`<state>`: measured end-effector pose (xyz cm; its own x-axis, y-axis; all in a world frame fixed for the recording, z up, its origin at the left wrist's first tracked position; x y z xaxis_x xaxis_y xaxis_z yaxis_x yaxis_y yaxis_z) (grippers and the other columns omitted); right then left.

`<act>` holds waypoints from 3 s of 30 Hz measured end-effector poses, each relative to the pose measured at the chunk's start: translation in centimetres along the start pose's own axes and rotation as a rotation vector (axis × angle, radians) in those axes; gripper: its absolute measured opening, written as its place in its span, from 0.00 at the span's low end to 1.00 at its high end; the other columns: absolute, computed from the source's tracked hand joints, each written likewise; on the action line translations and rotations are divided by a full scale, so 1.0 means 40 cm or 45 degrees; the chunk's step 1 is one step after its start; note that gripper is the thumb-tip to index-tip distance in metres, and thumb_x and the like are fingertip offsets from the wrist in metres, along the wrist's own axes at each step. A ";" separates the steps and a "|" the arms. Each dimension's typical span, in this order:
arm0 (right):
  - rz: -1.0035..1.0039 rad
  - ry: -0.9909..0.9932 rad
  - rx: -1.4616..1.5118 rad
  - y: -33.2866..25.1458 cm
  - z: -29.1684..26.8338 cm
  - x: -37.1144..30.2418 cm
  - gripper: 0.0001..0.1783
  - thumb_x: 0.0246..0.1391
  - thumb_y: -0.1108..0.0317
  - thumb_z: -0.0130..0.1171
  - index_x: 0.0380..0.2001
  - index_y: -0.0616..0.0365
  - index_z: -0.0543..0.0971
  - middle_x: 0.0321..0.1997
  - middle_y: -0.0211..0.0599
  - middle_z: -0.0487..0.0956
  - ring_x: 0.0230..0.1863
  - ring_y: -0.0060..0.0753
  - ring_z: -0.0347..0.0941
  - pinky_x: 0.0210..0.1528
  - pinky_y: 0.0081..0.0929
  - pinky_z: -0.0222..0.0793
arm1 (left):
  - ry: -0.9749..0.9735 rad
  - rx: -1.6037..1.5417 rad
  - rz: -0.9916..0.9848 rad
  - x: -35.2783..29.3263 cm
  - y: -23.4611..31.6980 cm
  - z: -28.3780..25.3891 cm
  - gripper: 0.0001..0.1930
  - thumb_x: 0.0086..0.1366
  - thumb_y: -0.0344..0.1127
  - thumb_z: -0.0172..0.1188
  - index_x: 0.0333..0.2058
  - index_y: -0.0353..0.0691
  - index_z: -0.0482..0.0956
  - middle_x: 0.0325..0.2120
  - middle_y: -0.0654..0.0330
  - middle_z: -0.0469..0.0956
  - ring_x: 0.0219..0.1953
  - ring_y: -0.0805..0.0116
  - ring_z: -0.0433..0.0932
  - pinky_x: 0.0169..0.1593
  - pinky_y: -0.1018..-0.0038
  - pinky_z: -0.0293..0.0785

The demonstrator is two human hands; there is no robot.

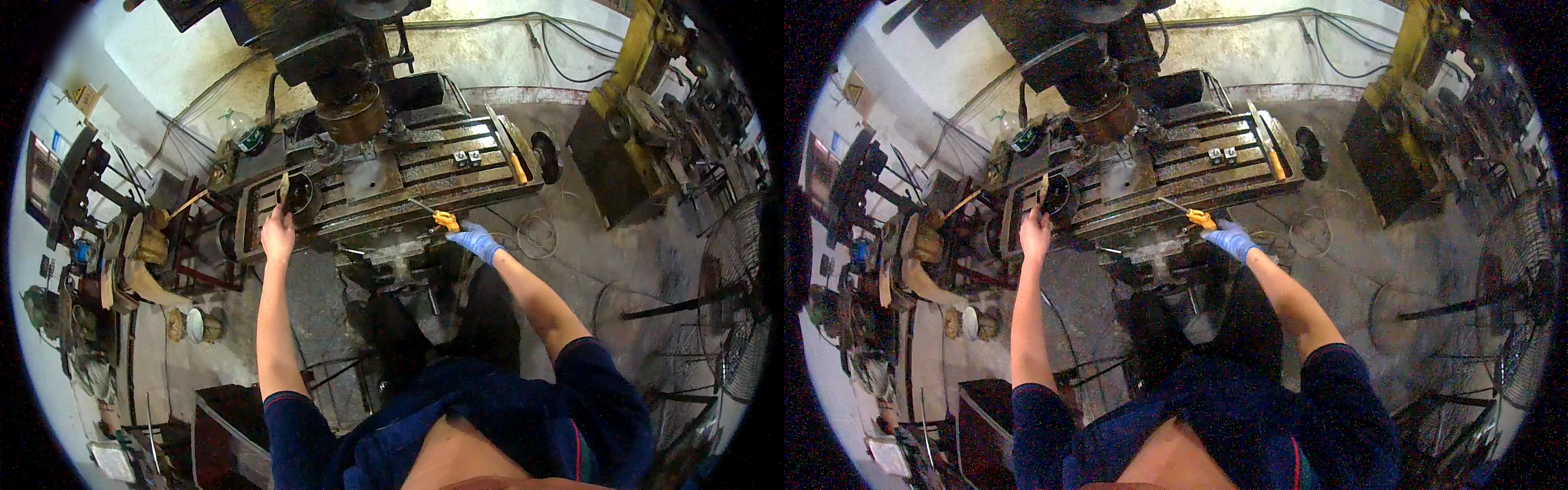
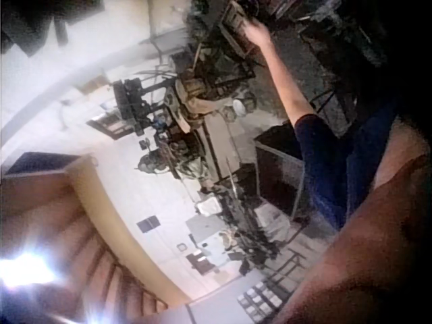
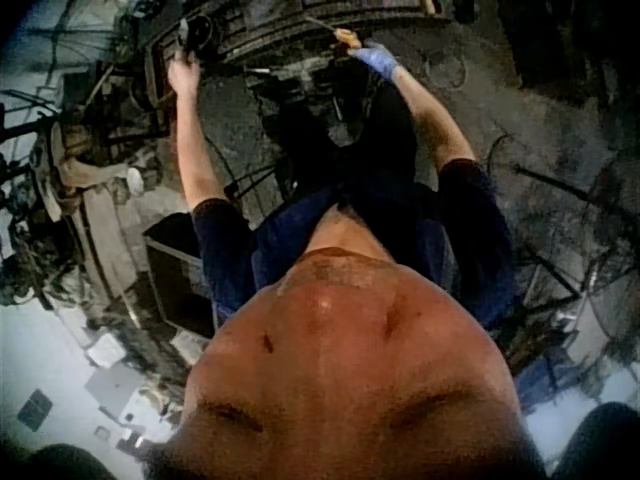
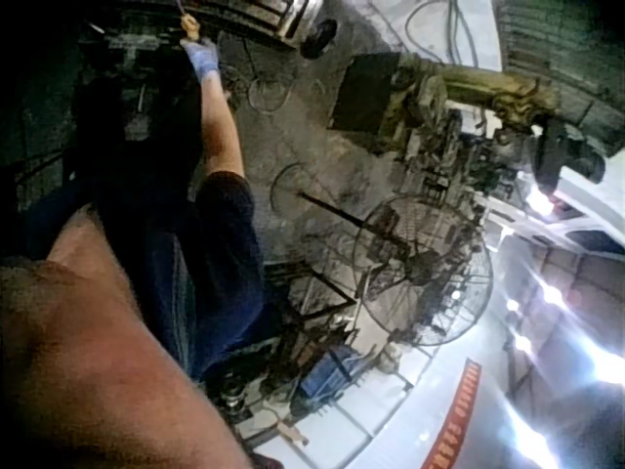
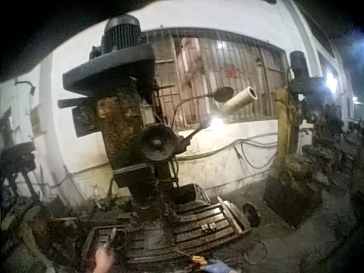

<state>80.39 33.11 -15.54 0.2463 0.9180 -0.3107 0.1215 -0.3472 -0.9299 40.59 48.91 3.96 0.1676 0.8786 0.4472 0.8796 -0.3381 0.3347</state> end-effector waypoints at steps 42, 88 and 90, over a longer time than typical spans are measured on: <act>-0.271 0.011 -1.543 -0.584 0.020 -0.181 0.32 0.38 0.39 0.53 0.24 0.63 0.79 0.27 0.53 0.77 0.31 0.49 0.75 0.35 0.38 0.69 | -0.374 -1.037 -0.163 -0.154 0.140 -0.111 0.14 0.61 0.35 0.52 0.39 0.30 0.73 0.24 0.55 0.77 0.25 0.69 0.75 0.29 0.73 0.70; -0.250 -1.251 -0.625 -0.371 0.333 -0.489 0.18 0.41 0.57 0.62 0.23 0.63 0.73 0.16 0.24 0.67 0.19 0.17 0.60 0.22 0.23 0.59 | -0.595 0.241 -0.970 -0.968 -0.348 -0.994 0.19 0.50 0.37 0.60 0.40 0.34 0.74 0.30 0.53 0.77 0.30 0.62 0.76 0.33 0.69 0.73; -0.183 -1.188 -0.694 -0.374 0.351 -0.482 0.17 0.41 0.58 0.62 0.22 0.63 0.73 0.16 0.24 0.66 0.20 0.16 0.59 0.22 0.22 0.58 | -0.995 0.117 -1.331 -1.053 -0.331 -0.939 0.18 0.49 0.38 0.61 0.37 0.31 0.75 0.27 0.54 0.77 0.23 0.64 0.76 0.25 0.70 0.72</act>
<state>60.32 23.29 1.60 -0.6031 0.6606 -0.4470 0.5572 -0.0520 -0.8287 5.15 3.70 11.84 -0.4236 0.6829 -0.5952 0.7722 0.6158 0.1569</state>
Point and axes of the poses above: each hand's wrist, its own x-axis towards the middle knuckle, its own z-axis out of the palm, y = z × x, the point moved 4 cm from there along x, towards the middle knuckle
